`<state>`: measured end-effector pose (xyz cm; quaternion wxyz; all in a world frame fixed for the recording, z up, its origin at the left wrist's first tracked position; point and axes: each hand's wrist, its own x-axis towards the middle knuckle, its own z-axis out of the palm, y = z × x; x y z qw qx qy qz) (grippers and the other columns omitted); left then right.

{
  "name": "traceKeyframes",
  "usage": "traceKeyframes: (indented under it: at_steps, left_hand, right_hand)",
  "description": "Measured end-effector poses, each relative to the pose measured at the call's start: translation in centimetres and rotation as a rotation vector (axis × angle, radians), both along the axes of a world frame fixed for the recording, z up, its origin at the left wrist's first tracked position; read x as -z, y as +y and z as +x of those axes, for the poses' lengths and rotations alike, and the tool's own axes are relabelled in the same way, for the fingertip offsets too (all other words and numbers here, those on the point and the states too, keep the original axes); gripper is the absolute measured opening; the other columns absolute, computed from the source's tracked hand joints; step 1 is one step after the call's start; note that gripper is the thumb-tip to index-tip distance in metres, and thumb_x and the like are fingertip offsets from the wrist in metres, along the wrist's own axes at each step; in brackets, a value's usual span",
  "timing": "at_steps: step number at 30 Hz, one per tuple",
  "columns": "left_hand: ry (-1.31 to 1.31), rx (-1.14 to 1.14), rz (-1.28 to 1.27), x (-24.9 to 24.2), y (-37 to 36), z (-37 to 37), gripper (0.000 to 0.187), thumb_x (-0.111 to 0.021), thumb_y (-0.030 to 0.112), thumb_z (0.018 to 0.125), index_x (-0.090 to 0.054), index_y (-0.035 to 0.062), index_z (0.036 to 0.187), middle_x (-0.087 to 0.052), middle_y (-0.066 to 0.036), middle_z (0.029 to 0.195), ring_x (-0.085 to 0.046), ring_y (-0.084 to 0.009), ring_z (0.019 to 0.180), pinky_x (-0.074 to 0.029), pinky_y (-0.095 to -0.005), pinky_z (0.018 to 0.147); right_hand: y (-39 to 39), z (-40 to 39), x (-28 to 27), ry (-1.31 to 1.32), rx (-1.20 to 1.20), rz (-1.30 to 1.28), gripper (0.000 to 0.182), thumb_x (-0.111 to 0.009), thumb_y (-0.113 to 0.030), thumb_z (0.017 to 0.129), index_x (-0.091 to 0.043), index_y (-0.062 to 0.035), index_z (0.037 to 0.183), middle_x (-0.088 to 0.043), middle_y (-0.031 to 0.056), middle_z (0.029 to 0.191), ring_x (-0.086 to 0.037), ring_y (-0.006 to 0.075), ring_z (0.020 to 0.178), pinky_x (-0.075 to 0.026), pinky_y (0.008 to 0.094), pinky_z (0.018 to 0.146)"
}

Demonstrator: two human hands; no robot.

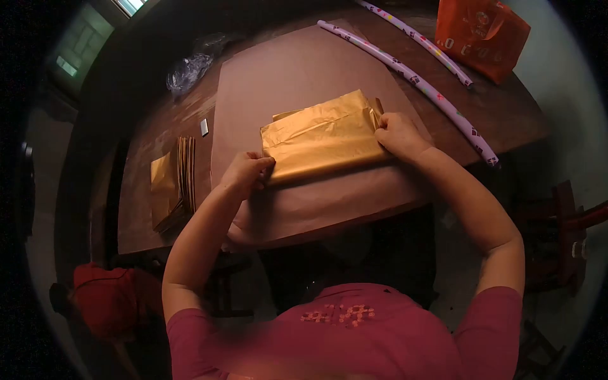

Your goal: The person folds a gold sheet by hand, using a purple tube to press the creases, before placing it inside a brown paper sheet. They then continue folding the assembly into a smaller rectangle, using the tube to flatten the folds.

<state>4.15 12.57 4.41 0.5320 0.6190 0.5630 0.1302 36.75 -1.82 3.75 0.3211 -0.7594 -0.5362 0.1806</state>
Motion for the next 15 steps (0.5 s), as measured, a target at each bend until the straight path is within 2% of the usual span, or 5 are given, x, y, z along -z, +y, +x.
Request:
traceKeyframes:
  at_steps: [1, 5, 10, 13, 15]
  left_hand:
    - [0.001, 0.000, -0.002, -0.4, -0.2, -0.1, 0.021, -0.069, 0.024, 0.089, -0.064, 0.0042, 0.089, -0.060, -0.002, 0.070, -0.055, -0.0117, 0.054, -0.047, -0.0264, 0.043]
    - [-0.112, -0.069, -0.121, -1.2, -0.8, -0.3, 0.020, -0.068, 0.023, 0.090, -0.065, 0.0041, 0.086, -0.059, -0.002, 0.070, -0.055, -0.0112, 0.053, -0.048, -0.0257, 0.043]
    - [-0.097, -0.037, -0.070, -1.3, -1.6, -0.2, 0.019, -0.065, 0.020, 0.093, -0.066, 0.0021, 0.088, -0.060, -0.003, 0.072, -0.055, -0.0107, 0.053, -0.049, -0.0243, 0.045]
    - [-0.137, -0.021, 0.021, -1.1, -1.9, 0.1, 0.019, -0.062, 0.018, 0.095, -0.067, 0.0010, 0.092, -0.061, -0.003, 0.072, -0.055, -0.0110, 0.055, -0.049, -0.0239, 0.045]
    - [-0.189, -0.056, 0.082, -0.9, -1.7, 0.3, 0.019, -0.062, 0.022, 0.096, -0.068, 0.0038, 0.094, -0.057, 0.002, 0.069, -0.050, -0.0073, 0.050, -0.043, -0.0228, 0.043]
  right_hand:
    - [-0.1, -0.1, -0.4, -0.001, 0.020, -0.030, 0.019, -0.063, -0.014, 0.078, -0.067, 0.0042, 0.083, -0.067, 0.0242, 0.080, -0.068, 0.0345, 0.079, -0.052, 0.0412, 0.074]
    - [-0.1, 0.0, -0.4, -0.011, 0.020, -0.025, 0.018, -0.063, -0.013, 0.077, -0.067, 0.0038, 0.082, -0.067, 0.0236, 0.079, -0.068, 0.0339, 0.076, -0.052, 0.0412, 0.072]
    - [-0.2, 0.8, 0.2, 0.369, 0.031, -0.145, 0.021, -0.064, -0.017, 0.080, -0.066, 0.0042, 0.081, -0.067, 0.0143, 0.073, -0.065, 0.0191, 0.070, -0.050, 0.0342, 0.066]
    - [-0.7, 1.0, 0.2, 0.302, 0.002, -0.027, 0.014, -0.062, -0.010, 0.086, -0.066, 0.0029, 0.084, -0.063, 0.0004, 0.072, -0.056, 0.0073, 0.068, -0.044, 0.0245, 0.061]
    - [-1.4, 0.7, 0.2, 0.320, 0.022, -0.009, 0.014, -0.062, -0.010, 0.086, -0.067, 0.0030, 0.085, -0.063, 0.0003, 0.072, -0.056, 0.0068, 0.069, -0.044, 0.0240, 0.062]
